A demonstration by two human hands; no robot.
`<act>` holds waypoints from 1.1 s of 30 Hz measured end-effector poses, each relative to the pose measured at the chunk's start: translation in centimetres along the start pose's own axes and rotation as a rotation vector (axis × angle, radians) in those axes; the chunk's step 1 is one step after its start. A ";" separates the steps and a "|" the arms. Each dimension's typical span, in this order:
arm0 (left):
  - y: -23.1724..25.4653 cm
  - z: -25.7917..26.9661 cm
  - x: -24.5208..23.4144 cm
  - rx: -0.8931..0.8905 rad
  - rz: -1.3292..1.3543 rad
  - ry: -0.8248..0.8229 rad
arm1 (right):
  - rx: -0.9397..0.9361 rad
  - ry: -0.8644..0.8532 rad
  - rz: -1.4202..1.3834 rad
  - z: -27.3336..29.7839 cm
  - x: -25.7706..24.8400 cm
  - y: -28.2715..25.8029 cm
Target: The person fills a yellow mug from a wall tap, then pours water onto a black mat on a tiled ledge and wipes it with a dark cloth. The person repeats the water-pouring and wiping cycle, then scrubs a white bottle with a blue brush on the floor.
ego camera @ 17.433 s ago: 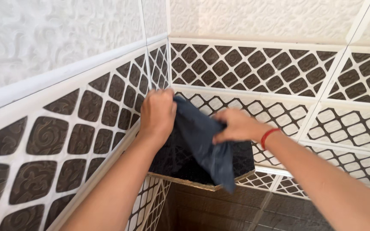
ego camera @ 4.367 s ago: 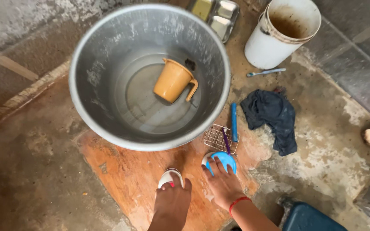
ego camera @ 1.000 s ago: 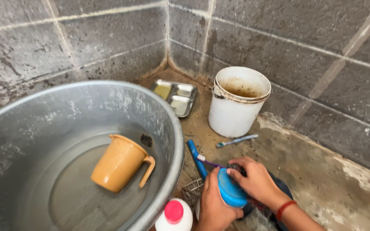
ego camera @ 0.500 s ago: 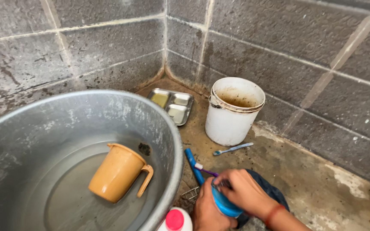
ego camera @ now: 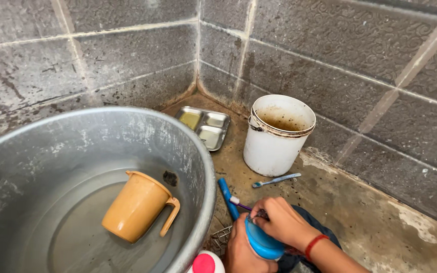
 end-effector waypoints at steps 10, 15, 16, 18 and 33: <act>0.9 0.6 0.0 -0.015 -0.017 0.001 | 0.011 -0.081 -0.030 2.3 -0.1 0.2; 0.9 0.7 -0.3 0.022 0.023 0.020 | -0.009 -0.019 -0.022 0.2 -0.5 -0.9; 0.6 1.2 -0.1 0.012 0.046 0.018 | -0.009 -0.042 -0.025 0.7 -0.1 -0.8; 0.9 0.6 -0.6 0.070 0.051 0.010 | -0.081 -0.110 -0.080 1.4 0.0 -1.2; 1.1 1.0 -0.5 -0.028 -0.012 0.000 | -0.081 -0.182 -0.072 2.8 0.7 0.5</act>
Point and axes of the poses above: each hand's wrist, its own z-axis away from the middle knuckle, its own x-axis out of the palm, y = z × x, the point moved 9 cm from there along -z, towards the middle knuckle, and after that the axes turned 9 degrees about x, right-handed, at the moved point
